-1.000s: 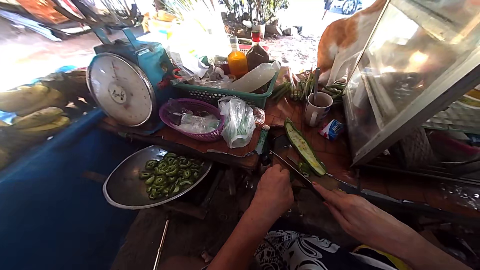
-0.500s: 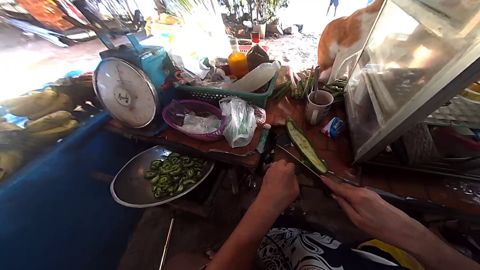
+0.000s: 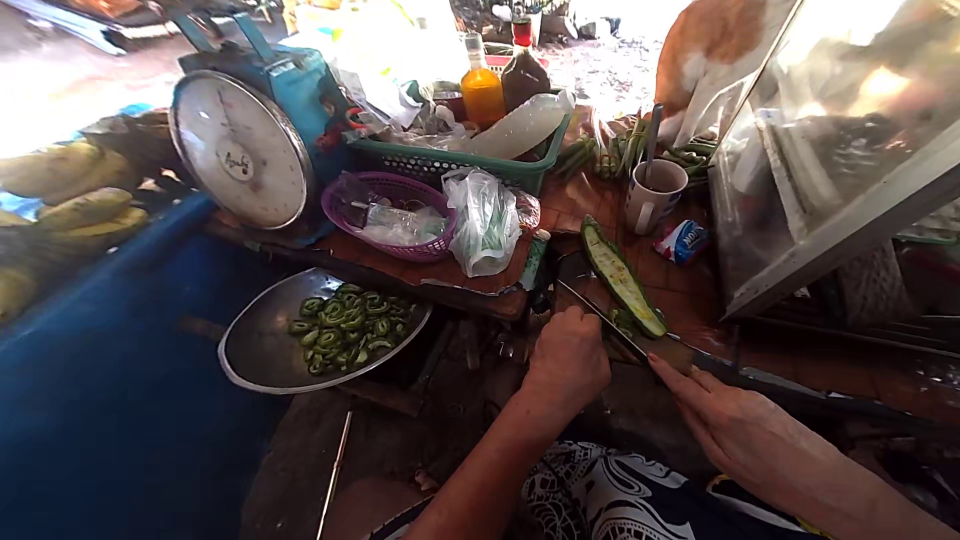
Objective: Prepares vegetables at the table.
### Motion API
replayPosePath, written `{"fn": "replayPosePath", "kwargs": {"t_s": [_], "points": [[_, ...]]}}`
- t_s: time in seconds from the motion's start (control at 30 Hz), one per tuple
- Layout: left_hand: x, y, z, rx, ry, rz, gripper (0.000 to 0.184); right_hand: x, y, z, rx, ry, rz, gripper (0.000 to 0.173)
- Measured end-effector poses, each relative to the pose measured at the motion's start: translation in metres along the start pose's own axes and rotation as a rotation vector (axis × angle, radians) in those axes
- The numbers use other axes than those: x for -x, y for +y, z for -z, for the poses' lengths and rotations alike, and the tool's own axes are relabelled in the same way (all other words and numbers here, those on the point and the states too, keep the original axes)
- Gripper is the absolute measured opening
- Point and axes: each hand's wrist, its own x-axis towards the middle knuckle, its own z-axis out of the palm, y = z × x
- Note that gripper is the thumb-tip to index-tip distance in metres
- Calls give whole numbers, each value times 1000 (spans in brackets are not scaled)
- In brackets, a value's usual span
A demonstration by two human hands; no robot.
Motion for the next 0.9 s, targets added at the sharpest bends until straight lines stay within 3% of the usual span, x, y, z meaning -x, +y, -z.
{"fn": "replayPosePath", "kwargs": {"t_s": [0.2,0.3,0.37,0.63,0.9], "points": [[1,0,0,-3,-3,3,30,-22,-1,4,-75,-187,-60,51],[1,0,0,12,-10,19,30,-26,12,9,-248,-240,-84,49],[1,1,0,21,-21,29,31,-26,20,12,-330,-221,-75,49],[0,3,5,11,-62,48,29,-1,11,14,-96,5,20,49],[-1,4,6,17,-66,53,30,7,4,11,-21,5,32,49]]}}
